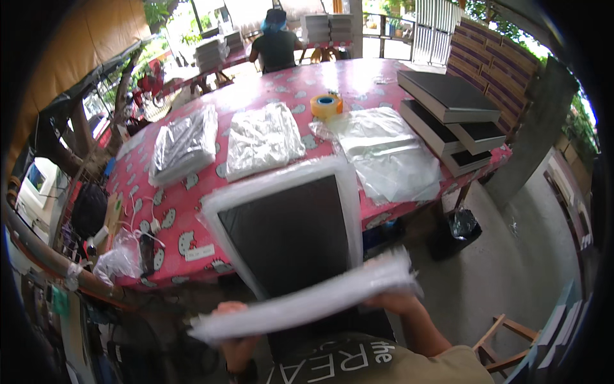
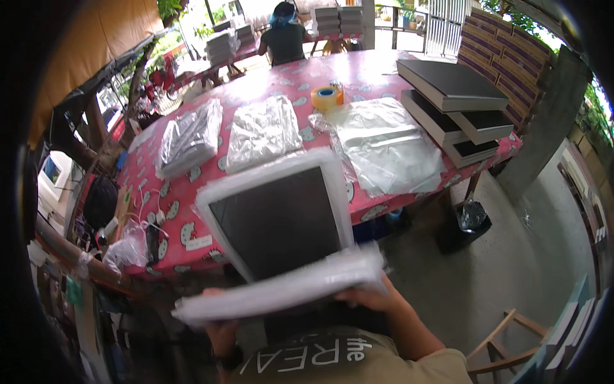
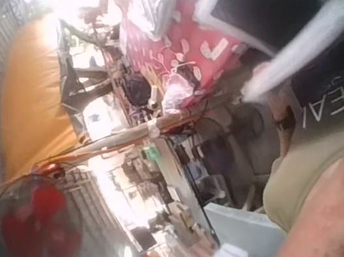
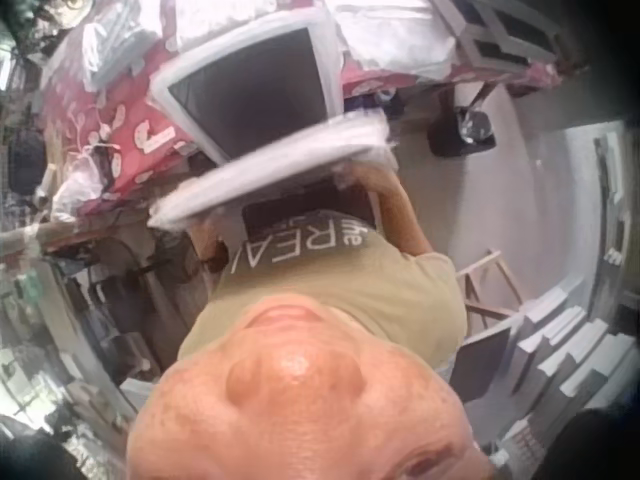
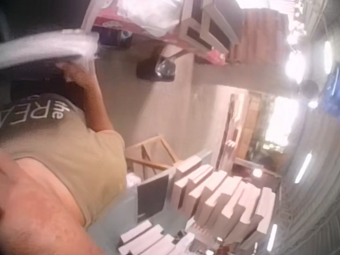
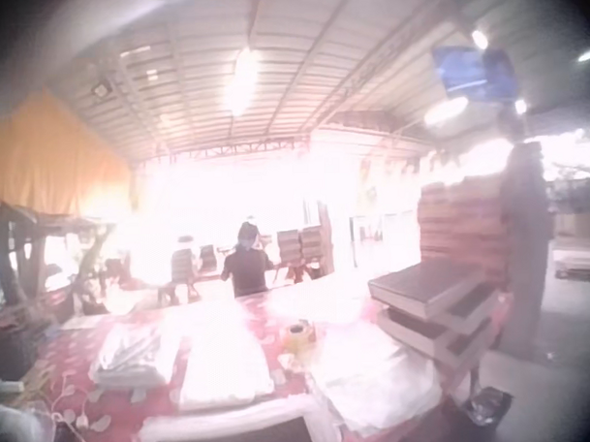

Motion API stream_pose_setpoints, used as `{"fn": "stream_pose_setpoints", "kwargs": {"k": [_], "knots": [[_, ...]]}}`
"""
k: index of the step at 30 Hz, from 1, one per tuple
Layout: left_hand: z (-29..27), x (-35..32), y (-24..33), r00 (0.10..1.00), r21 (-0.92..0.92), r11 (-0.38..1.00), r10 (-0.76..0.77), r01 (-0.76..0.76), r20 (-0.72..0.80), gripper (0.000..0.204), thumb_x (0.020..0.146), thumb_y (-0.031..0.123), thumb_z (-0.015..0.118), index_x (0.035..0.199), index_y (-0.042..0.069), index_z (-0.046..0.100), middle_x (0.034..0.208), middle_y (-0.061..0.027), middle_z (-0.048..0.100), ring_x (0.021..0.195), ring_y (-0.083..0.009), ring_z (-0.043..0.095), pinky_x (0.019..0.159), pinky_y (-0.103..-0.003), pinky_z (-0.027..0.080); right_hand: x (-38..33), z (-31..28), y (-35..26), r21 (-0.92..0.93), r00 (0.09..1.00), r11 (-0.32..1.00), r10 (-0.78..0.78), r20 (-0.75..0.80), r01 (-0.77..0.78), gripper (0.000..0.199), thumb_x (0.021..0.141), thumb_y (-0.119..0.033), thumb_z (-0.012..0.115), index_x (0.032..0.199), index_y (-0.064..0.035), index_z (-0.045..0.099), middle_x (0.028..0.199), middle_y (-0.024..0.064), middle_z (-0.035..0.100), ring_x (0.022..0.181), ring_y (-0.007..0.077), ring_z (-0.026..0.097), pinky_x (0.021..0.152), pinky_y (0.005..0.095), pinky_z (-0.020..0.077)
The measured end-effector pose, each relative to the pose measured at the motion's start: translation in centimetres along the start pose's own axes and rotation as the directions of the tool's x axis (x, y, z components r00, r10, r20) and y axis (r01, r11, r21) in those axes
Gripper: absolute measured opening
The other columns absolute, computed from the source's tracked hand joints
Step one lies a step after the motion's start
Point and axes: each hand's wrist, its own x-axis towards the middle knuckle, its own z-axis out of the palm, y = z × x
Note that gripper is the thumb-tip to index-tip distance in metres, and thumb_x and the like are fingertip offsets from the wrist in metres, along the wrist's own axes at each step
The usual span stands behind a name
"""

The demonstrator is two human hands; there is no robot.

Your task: The person places a black box into a clear plastic bag by hand and then sets it onto a stack of similar boxes on a table.

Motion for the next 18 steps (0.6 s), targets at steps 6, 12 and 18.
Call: {"fn": "stream_pose_setpoints", "kwargs": {"k": [6,12,18], "knots": [[1.5,3.8,-6.9,0.949,-0.039,0.952,-0.305,0.302,-0.087,0.047,0.062,0.006,0.071,0.103,-0.002,0.050,0.095,-0.0077,0.056,0.086,-0.0163,0.052,0.078,-0.028,0.042,4.1,2.0,5.6,0.042,0.970,0.994,0.109,-0.219,-0.102,0.037,0.073,-0.007,0.064,0.106,0.0015,0.050,0.094,0.0055,0.059,0.088,0.0129,0.052,0.079,0.0273,0.0404],[2.0,6.4,-9.2,0.966,-0.021,0.971,-0.239,0.238,-0.094,0.045,0.065,0.012,0.072,0.100,-0.006,0.051,0.092,-0.0071,0.058,0.083,-0.0148,0.053,0.076,-0.027,0.042,7.1,1.6,9.2,0.077,0.968,0.991,0.124,-0.219,-0.109,0.040,0.072,-0.009,0.066,0.106,0.0019,0.049,0.094,0.0083,0.058,0.087,0.0145,0.052,0.079,0.0281,0.0404],[1.0,3.3,-13.4,0.937,-0.007,0.937,-0.349,0.349,0.003,0.044,0.066,0.013,0.071,0.100,-0.006,0.052,0.094,-0.0081,0.059,0.084,-0.0144,0.053,0.075,-0.026,0.042,3.3,0.8,13.4,-0.107,0.930,0.931,0.329,-0.163,-0.348,0.048,0.068,-0.016,0.070,0.108,0.0009,0.047,0.096,0.0114,0.057,0.088,0.0200,0.052,0.079,0.0316,0.0404]]}}
